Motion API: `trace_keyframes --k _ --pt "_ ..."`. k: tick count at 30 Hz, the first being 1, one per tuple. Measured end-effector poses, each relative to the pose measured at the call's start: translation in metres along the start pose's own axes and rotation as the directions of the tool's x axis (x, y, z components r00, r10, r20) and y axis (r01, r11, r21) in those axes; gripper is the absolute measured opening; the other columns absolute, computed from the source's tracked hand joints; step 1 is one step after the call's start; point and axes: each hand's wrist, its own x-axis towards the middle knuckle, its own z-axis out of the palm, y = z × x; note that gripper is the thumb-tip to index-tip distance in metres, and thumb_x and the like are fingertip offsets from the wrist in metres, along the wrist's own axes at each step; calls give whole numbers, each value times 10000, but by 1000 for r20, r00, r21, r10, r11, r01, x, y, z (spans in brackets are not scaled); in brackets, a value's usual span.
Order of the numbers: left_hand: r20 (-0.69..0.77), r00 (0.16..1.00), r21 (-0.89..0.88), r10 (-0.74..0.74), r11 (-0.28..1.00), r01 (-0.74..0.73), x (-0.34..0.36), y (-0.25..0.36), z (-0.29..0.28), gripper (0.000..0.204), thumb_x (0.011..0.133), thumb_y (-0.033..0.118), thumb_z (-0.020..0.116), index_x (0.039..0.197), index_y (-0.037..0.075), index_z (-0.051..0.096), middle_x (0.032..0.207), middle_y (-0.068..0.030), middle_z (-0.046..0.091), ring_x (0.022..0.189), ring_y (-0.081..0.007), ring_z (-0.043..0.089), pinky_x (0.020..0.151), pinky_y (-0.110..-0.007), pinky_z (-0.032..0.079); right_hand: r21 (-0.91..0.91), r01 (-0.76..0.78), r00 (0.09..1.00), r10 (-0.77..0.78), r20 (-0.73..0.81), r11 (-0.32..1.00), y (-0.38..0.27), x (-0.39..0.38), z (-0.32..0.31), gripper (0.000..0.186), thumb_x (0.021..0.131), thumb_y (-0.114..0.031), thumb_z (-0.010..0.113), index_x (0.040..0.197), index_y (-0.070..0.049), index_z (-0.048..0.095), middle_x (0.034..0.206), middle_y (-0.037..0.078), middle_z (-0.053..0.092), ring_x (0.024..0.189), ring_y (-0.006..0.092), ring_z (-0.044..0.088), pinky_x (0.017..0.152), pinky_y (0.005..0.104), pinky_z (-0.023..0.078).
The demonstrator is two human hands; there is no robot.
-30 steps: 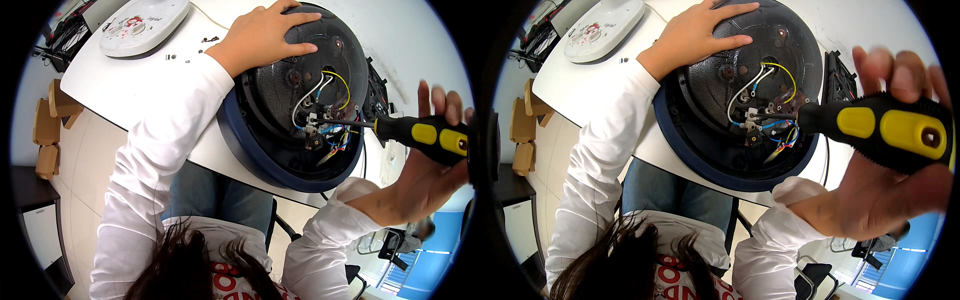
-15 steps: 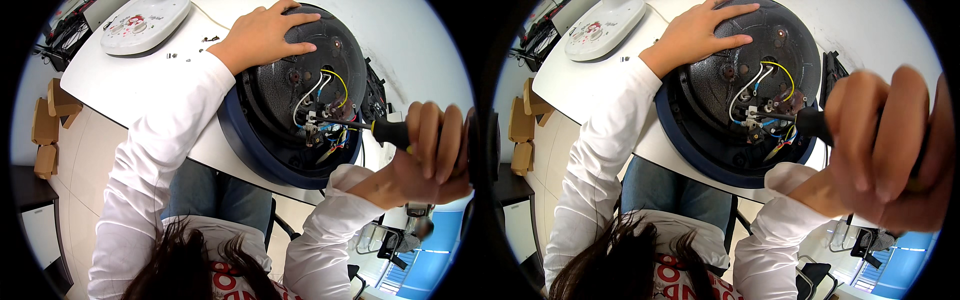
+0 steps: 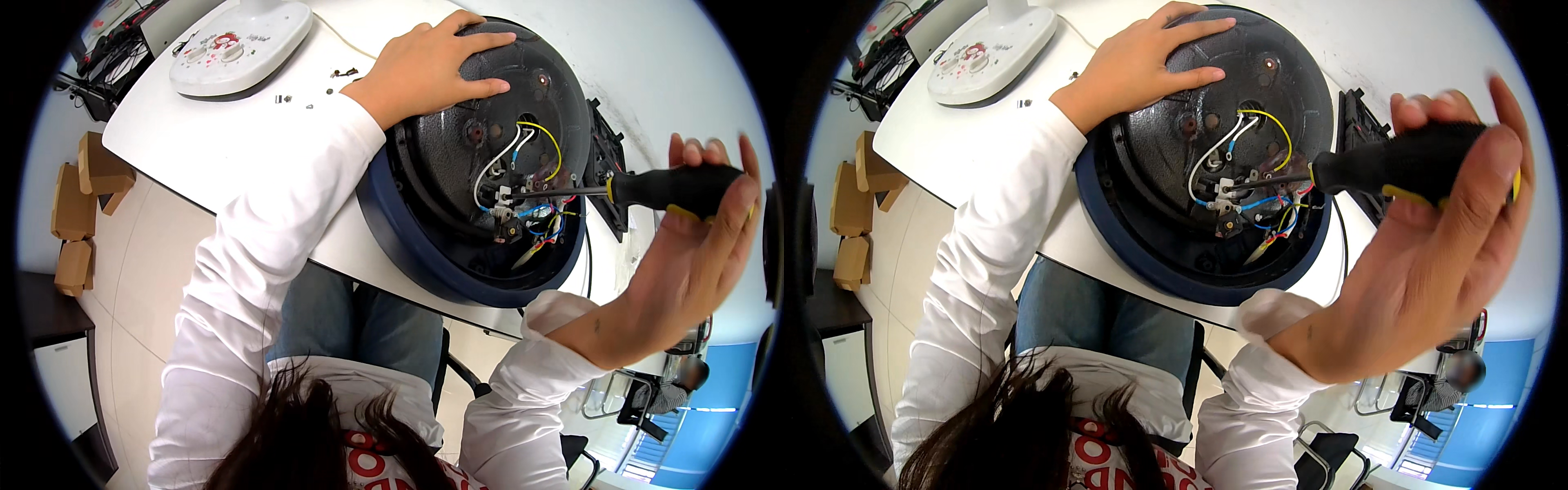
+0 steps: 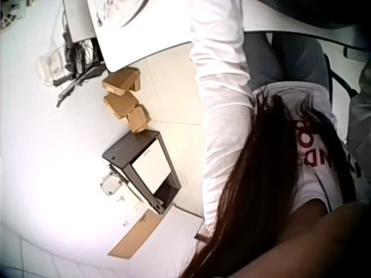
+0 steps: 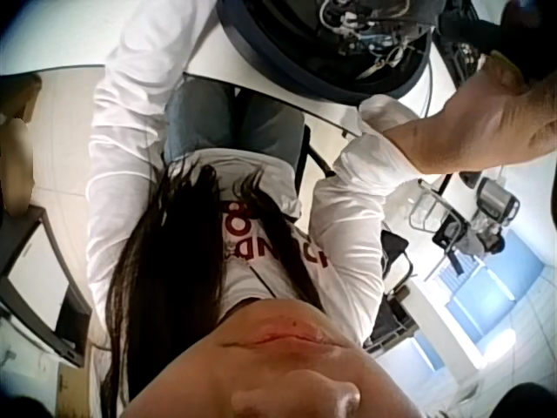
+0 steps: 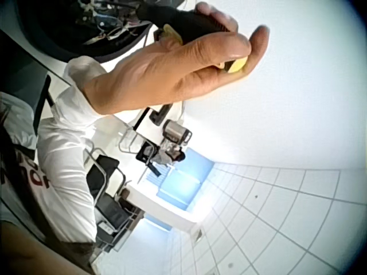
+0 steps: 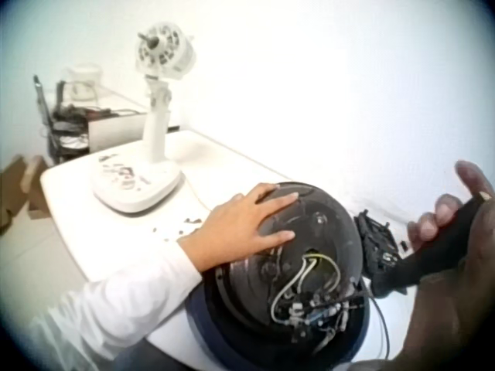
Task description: The person uses a screwdriver to tighten screws on the internal wiring of a disassembled circular appliance base. They repeatedly adjust wires and fasten components while holding the device steady with the other hand.
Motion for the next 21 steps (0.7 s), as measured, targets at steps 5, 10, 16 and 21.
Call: trace_keyframes --k 5,10,16,21 --pt "177 984 -103 16 995 3 6 8 -21 599 837 502 569 1345 202 467 1332 -168 434 1019 -391 553 877 -438 468 326 -50 998 33 57 944 -10 -5 6 203 953 -254 467 914 -55 470 787 70 510 702 146 517 696 271 424" --pt "162 986 -126 34 992 -14 5 5 -23 600 840 506 563 1349 207 462 1336 -170 431 1028 -391 548 883 -440 464 510 -239 850 -76 522 826 2 19 -4 245 893 -309 511 715 -177 407 543 -61 492 453 63 468 460 158 329" --pt "106 994 -90 35 996 -25 5 6 -15 586 818 540 572 1324 260 482 1327 -121 451 1007 -368 565 871 -432 480 601 -299 688 -269 674 741 26 46 -15 234 882 -326 618 836 -149 472 632 -50 515 547 79 502 561 187 367" --pt "16 1000 -7 -14 1000 14 1 1 -1 551 773 600 594 1267 365 533 1314 -20 490 981 -312 594 850 -419 508 -73 9 995 -16 -100 997 -6 7 3 414 964 -326 482 1167 34 476 955 117 514 904 220 552 933 376 402"
